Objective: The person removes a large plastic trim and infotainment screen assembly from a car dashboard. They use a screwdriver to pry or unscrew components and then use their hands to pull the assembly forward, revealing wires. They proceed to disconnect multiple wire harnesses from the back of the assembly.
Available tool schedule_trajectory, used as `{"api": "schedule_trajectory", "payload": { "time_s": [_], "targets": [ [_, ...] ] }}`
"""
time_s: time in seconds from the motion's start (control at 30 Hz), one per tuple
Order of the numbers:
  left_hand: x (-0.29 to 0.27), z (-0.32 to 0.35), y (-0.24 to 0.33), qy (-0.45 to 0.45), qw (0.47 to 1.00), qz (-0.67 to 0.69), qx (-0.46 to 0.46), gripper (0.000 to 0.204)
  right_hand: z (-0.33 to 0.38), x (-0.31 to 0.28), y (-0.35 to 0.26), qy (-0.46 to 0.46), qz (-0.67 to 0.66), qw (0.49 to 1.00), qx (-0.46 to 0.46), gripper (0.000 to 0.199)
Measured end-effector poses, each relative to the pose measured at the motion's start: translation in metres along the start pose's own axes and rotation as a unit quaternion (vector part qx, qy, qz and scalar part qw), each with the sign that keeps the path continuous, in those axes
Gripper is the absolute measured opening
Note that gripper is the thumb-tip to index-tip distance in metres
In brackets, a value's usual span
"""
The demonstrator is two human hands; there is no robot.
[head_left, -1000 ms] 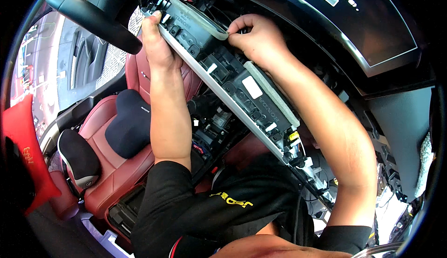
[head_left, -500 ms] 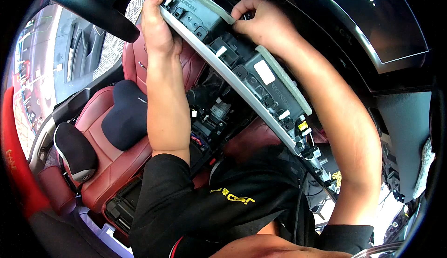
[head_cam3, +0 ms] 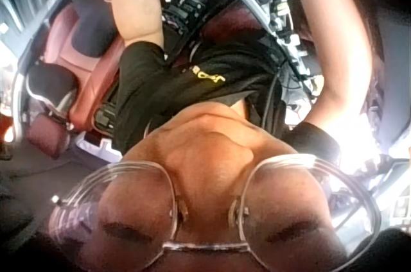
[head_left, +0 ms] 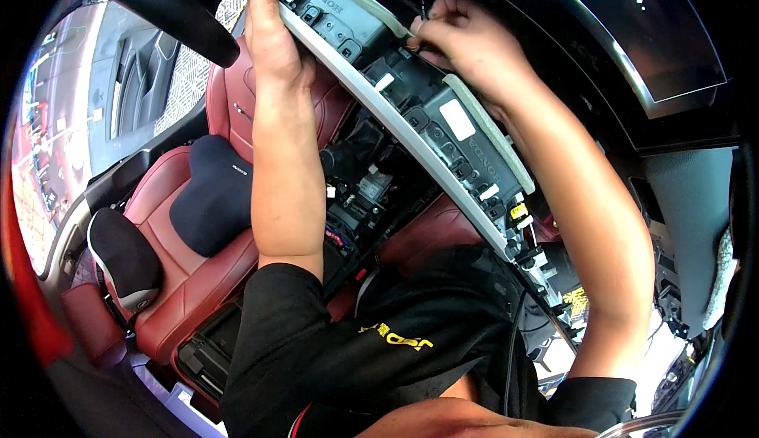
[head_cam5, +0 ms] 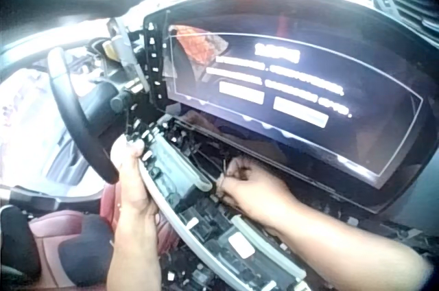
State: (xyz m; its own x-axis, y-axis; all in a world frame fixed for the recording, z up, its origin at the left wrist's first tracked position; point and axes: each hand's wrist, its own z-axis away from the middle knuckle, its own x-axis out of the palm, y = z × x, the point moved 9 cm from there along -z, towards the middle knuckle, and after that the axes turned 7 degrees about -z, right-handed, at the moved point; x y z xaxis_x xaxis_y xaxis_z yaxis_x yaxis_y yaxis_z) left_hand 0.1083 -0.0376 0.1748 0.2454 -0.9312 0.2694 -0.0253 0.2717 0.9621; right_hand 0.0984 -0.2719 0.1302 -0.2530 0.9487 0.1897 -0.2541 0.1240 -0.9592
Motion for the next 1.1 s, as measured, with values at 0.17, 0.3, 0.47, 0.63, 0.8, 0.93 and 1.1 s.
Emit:
{"api": "schedule_trajectory", "payload": {
  "time_s": [0.17,0.3,0.47,0.63,0.8,0.93,1.1],
  "targets": [
    [-0.003,-0.001,0.001,0.002,1.000,-0.009,0.011,0.050,0.007,0.006,-0.009,0.026,-0.076,0.994,0.077,0.053],
    [0.005,0.001,0.004,-0.019,1.000,0.001,0.021,0.050,0.022,0.001,-0.014,0.005,0.044,0.995,0.087,0.079],
    [0.002,0.000,0.005,-0.005,0.999,-0.024,0.024,0.053,0.008,0.010,-0.015,-0.124,0.210,0.963,0.113,0.050],
    [0.005,-0.006,0.001,-0.038,0.999,0.005,0.009,0.056,-0.003,0.015,-0.004,-0.118,0.150,0.967,0.168,0.014],
    [-0.015,-0.010,-0.001,-0.011,1.000,-0.020,0.013,0.055,0.004,0.014,0.005,-0.102,0.080,0.970,0.205,0.013],
    [-0.005,-0.007,-0.002,-0.035,0.999,-0.006,-0.004,0.057,0.001,0.016,0.004,-0.095,0.076,0.978,0.172,0.017],
    [0.011,-0.007,0.000,-0.086,0.996,0.019,0.005,0.061,-0.007,0.010,0.007,-0.028,0.144,0.982,0.116,0.023]
  ]
}}
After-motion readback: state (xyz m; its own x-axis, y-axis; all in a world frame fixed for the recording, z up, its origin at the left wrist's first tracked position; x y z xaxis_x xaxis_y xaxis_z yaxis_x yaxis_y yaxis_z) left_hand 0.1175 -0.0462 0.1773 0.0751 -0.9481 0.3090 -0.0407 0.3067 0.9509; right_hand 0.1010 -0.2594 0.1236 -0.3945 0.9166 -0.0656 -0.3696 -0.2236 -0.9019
